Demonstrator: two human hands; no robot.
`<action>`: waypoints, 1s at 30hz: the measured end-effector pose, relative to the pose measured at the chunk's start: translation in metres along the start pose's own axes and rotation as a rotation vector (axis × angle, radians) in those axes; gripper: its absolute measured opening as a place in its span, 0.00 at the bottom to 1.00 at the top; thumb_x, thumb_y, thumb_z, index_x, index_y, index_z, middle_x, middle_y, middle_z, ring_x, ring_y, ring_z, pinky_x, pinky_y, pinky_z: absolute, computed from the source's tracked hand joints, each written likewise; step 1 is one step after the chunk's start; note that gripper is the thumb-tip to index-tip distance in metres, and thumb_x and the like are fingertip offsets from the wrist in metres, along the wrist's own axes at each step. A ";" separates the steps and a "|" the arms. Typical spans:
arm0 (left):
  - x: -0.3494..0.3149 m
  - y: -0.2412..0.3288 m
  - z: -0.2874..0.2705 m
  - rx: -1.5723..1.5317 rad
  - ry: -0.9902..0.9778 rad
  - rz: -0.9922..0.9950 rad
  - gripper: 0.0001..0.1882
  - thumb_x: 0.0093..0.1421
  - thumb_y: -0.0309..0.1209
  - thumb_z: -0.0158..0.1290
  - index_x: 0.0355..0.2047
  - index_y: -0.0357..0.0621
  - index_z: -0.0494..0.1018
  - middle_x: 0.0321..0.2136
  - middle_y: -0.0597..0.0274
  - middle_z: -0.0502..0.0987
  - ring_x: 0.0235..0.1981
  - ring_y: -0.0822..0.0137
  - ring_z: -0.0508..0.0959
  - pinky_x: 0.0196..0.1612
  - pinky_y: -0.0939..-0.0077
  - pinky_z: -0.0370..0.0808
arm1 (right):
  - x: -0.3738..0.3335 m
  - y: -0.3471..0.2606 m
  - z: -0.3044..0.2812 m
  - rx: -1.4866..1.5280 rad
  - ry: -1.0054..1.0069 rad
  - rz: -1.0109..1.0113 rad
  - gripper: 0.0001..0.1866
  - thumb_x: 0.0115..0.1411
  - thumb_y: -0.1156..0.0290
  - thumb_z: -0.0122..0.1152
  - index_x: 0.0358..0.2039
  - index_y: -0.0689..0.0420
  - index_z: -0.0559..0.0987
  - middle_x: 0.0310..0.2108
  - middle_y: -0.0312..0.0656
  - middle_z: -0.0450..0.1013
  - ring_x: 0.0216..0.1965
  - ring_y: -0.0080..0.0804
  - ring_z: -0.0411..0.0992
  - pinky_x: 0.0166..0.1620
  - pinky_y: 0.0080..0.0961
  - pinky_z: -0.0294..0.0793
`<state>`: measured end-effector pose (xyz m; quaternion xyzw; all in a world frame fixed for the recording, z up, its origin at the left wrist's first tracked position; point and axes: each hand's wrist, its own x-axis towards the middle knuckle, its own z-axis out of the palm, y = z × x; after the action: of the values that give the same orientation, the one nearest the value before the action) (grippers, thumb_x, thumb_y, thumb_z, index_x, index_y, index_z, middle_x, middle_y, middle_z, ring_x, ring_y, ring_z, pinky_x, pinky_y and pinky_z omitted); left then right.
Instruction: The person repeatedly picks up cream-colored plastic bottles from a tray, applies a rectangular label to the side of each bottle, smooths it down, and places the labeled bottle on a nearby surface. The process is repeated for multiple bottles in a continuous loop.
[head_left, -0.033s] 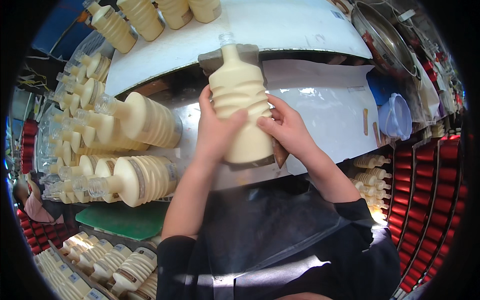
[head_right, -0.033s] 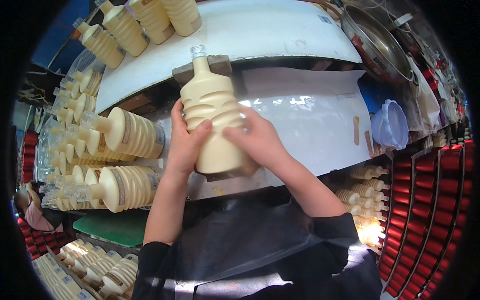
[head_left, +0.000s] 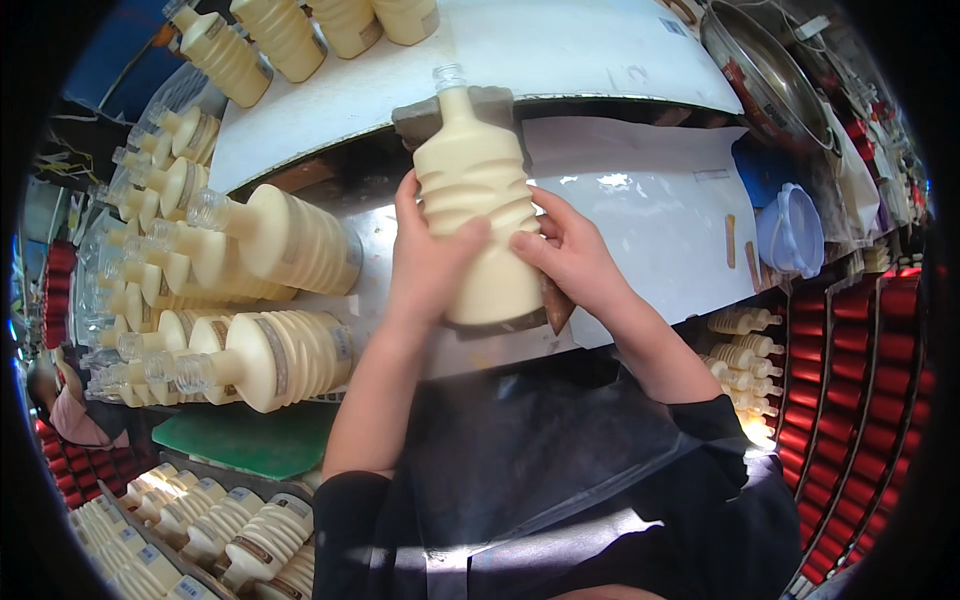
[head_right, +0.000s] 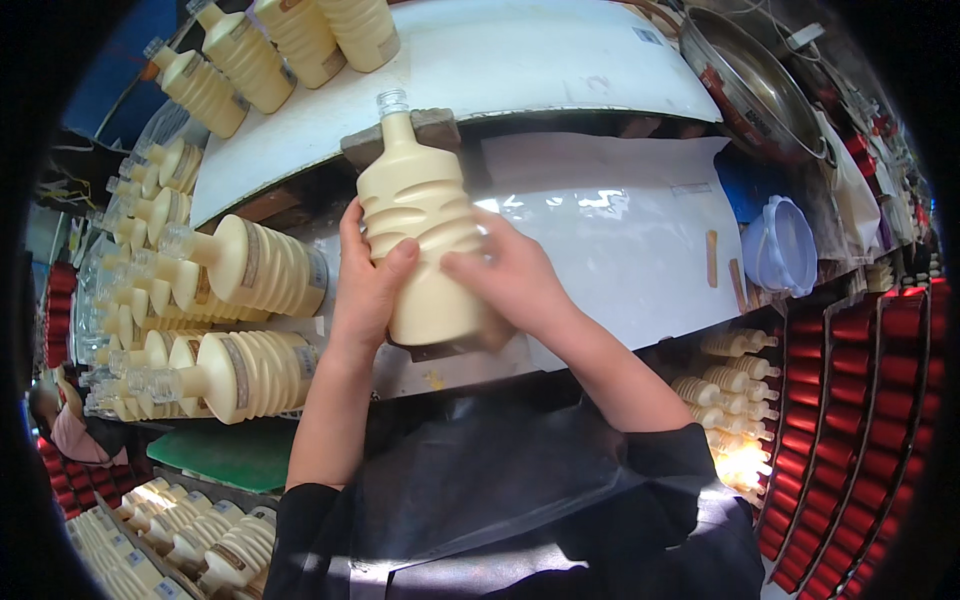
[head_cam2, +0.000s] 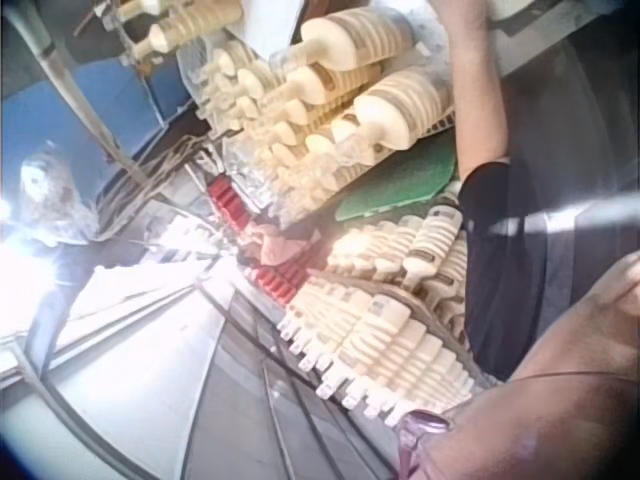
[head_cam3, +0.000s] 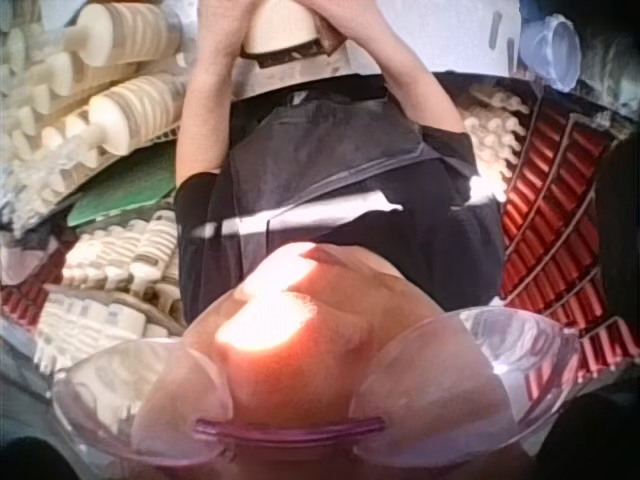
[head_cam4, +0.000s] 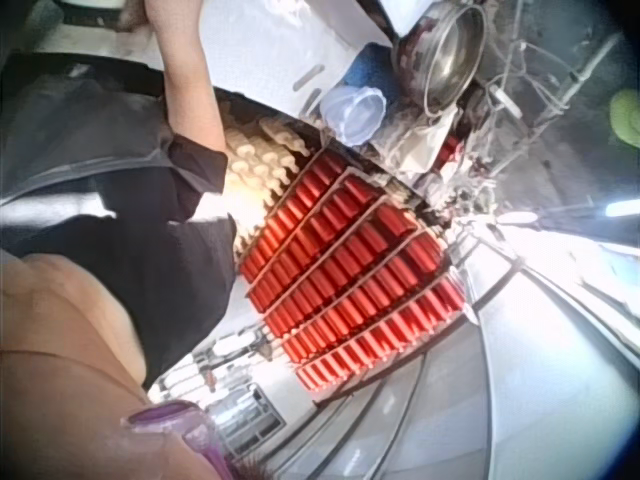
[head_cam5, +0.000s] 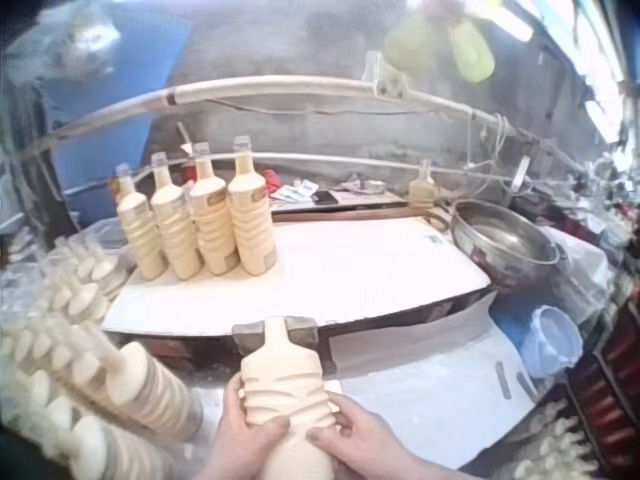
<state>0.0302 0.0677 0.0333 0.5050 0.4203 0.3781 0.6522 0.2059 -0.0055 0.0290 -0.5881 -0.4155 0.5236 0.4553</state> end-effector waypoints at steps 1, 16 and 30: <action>-0.002 0.000 0.001 0.010 0.023 0.003 0.49 0.57 0.28 0.61 0.72 0.41 0.44 0.59 0.43 0.69 0.56 0.57 0.76 0.55 0.64 0.78 | -0.001 0.001 -0.001 -0.009 0.009 0.001 0.35 0.66 0.70 0.61 0.70 0.66 0.60 0.52 0.50 0.76 0.52 0.29 0.75 0.54 0.26 0.75; -0.031 -0.016 0.003 0.041 0.034 0.137 0.47 0.62 0.30 0.57 0.75 0.39 0.42 0.69 0.45 0.56 0.67 0.55 0.62 0.71 0.62 0.57 | -0.065 0.051 -0.156 -0.919 0.656 -0.106 0.21 0.60 0.62 0.64 0.51 0.59 0.82 0.34 0.52 0.81 0.36 0.47 0.79 0.43 0.38 0.78; -0.039 -0.010 0.011 0.129 0.090 0.163 0.46 0.62 0.23 0.55 0.76 0.41 0.44 0.67 0.44 0.59 0.64 0.57 0.66 0.68 0.64 0.62 | -0.030 0.058 -0.206 -1.423 0.372 0.183 0.23 0.63 0.77 0.47 0.58 0.56 0.78 0.37 0.54 0.78 0.40 0.52 0.80 0.44 0.43 0.79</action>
<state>0.0270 0.0262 0.0312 0.5608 0.4303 0.4244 0.5659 0.4082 -0.0692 -0.0131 -0.8524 -0.5197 0.0553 -0.0183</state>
